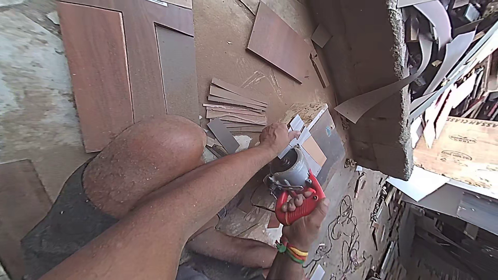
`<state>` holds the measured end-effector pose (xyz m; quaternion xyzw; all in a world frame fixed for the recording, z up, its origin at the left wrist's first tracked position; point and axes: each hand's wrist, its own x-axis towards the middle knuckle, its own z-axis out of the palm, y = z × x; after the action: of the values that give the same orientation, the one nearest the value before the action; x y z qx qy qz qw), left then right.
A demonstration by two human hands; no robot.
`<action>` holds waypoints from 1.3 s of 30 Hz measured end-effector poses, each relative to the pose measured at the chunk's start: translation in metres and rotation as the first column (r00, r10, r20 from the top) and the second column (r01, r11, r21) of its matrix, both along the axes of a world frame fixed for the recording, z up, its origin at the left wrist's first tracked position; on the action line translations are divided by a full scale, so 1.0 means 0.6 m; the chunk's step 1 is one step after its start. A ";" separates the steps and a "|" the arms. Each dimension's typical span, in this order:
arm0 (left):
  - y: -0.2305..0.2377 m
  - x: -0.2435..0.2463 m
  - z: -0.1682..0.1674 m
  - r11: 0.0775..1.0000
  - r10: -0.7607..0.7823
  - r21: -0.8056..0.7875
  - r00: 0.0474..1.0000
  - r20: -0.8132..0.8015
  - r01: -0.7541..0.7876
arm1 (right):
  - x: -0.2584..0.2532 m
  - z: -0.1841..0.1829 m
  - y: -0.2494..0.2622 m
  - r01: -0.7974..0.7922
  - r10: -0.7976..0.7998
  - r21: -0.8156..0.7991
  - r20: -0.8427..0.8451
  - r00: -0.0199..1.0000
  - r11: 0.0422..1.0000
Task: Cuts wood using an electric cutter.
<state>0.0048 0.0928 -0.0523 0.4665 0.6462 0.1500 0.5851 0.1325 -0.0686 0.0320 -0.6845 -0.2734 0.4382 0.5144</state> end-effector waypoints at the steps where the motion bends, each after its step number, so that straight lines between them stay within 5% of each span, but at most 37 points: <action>1: 0.000 0.000 0.000 1.000 -0.002 0.000 1.000 -0.002 0.002 | 0.000 0.000 0.001 -0.003 0.003 -0.002 -0.002 1.000 1.000; 39: 0.001 -0.001 0.000 0.999 -0.032 0.022 0.999 -0.019 0.032 | 0.011 -0.006 0.021 -0.002 0.002 0.001 0.039 0.999 1.000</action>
<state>0.0041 0.0934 -0.0523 0.4847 0.6424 0.1436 0.5760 0.1391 -0.0558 0.0285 -0.6924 -0.2844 0.4252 0.5088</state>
